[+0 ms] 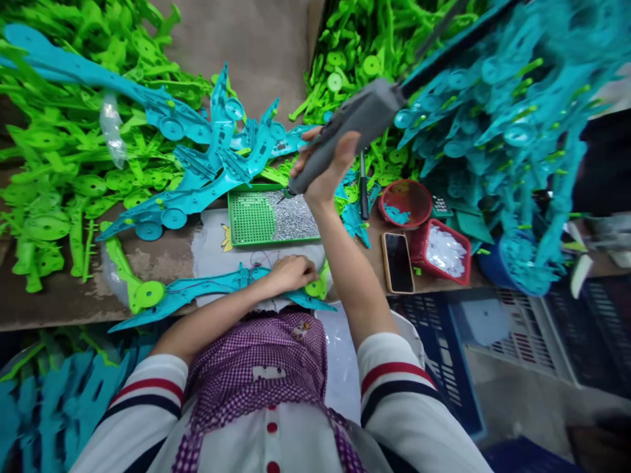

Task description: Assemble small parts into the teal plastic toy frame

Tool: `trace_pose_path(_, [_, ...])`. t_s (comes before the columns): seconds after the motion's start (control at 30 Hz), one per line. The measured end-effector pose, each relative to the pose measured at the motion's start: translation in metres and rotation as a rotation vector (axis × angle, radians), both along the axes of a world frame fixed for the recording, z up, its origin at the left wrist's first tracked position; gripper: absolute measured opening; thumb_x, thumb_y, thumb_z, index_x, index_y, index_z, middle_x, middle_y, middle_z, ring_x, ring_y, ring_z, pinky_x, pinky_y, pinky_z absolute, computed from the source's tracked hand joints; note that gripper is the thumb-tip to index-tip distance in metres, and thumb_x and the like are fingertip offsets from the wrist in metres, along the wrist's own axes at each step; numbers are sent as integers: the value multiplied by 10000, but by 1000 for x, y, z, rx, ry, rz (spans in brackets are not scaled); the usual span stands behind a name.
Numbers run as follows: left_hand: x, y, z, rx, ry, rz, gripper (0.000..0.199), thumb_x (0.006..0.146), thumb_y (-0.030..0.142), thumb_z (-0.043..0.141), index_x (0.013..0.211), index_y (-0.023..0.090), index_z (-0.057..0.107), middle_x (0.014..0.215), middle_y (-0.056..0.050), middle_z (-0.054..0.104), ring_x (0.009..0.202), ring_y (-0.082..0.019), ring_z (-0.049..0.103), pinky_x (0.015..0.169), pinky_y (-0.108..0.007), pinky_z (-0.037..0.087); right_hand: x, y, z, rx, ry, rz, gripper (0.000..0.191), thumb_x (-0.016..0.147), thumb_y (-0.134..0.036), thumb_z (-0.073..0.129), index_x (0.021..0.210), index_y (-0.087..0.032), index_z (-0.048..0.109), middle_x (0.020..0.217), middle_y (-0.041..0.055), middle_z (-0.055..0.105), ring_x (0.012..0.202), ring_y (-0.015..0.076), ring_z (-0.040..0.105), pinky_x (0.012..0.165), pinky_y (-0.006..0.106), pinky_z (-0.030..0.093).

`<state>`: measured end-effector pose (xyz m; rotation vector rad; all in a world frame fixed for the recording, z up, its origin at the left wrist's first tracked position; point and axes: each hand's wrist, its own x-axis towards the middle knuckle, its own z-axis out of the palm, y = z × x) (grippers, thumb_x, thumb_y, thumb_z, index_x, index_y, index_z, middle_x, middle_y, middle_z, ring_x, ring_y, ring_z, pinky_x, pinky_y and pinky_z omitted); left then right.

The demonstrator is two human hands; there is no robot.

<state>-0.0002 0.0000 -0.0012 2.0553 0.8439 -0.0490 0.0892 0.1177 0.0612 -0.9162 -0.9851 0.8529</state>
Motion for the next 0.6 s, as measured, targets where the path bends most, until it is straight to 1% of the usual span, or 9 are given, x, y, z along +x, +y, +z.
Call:
trace_pose_path(0.03, [0, 0, -1, 8, -8, 5, 233, 892, 349, 546, 913, 205, 728, 981, -80, 732, 922, -236, 664, 739, -323, 474, 14, -18, 9, -5, 0, -2, 779, 604, -986, 300, 774, -270, 557, 469, -67, 450, 440, 96, 522, 435, 260, 433])
trace_pose_path(0.1, [0, -1, -3, 17, -16, 12, 222, 890, 346, 552, 883, 209, 727, 948, -77, 728, 897, -224, 653, 721, -315, 454, 37, -64, 23, -17, -30, 19, 740, 581, -984, 378, 740, -285, 561, 462, -59, 464, 396, 121, 500, 378, 281, 415])
trace_pose_path(0.17, [0, -2, -5, 27, -25, 15, 210, 884, 339, 557, 853, 218, 726, 922, -68, 725, 874, -208, 639, 704, -300, 435, 52, -115, 31, 30, -95, -43, 669, 648, -944, 392, 726, -301, 562, 435, -57, 446, 345, 142, 461, 326, 295, 382])
trace_pose_path(0.23, [0, -2, -6, 41, -44, 22, 204, 874, 340, 565, 832, 224, 728, 907, -58, 723, 851, -192, 624, 691, -286, 419, 55, -159, 32, 22, -169, -89, 631, 695, -908, 392, 703, -304, 573, 398, -57, 424, 293, 143, 410, 296, 291, 349])
trace_pose_path(0.3, [0, -2, -6, 43, -66, 34, 207, 861, 353, 578, 814, 221, 730, 889, -52, 722, 816, -177, 610, 683, -278, 408, 52, -189, 27, -32, -198, -104, 627, 651, -916, 443, 693, -303, 572, 380, -56, 409, 307, 165, 453, 315, 307, 392])
trace_pose_path(0.37, [-1, -1, -7, 27, -79, 34, 209, 850, 358, 588, 801, 212, 731, 864, -50, 720, 779, -166, 599, 676, -278, 399, 48, -204, 19, -50, -180, -100, 627, 606, -918, 496, 700, -302, 561, 383, -45, 406, 399, 211, 560, 366, 332, 453])
trace_pose_path(0.43, [-1, 1, -7, 7, -86, 23, 205, 846, 348, 589, 801, 204, 728, 838, -43, 718, 750, -158, 594, 669, -281, 390, 47, -208, 11, -21, -141, -101, 623, 599, -913, 517, 710, -301, 550, 390, -27, 406, 525, 260, 645, 401, 344, 487])
trace_pose_path(0.53, [-1, 2, -7, -5, -89, 4, 207, 851, 330, 577, 804, 188, 719, 794, -37, 709, 728, -152, 593, 660, -281, 378, 48, -207, 0, -6, -92, -117, 644, 572, -931, 507, 709, -303, 546, 393, -13, 406, 638, 301, 692, 417, 358, 520])
trace_pose_path(0.6, [-1, 3, -8, -2, -88, -3, 215, 855, 333, 573, 792, 182, 713, 769, -35, 701, 713, -147, 583, 652, -281, 370, 50, -207, -7, -33, -67, -123, 679, 537, -956, 488, 699, -301, 557, 390, -15, 404, 643, 304, 696, 418, 372, 541])
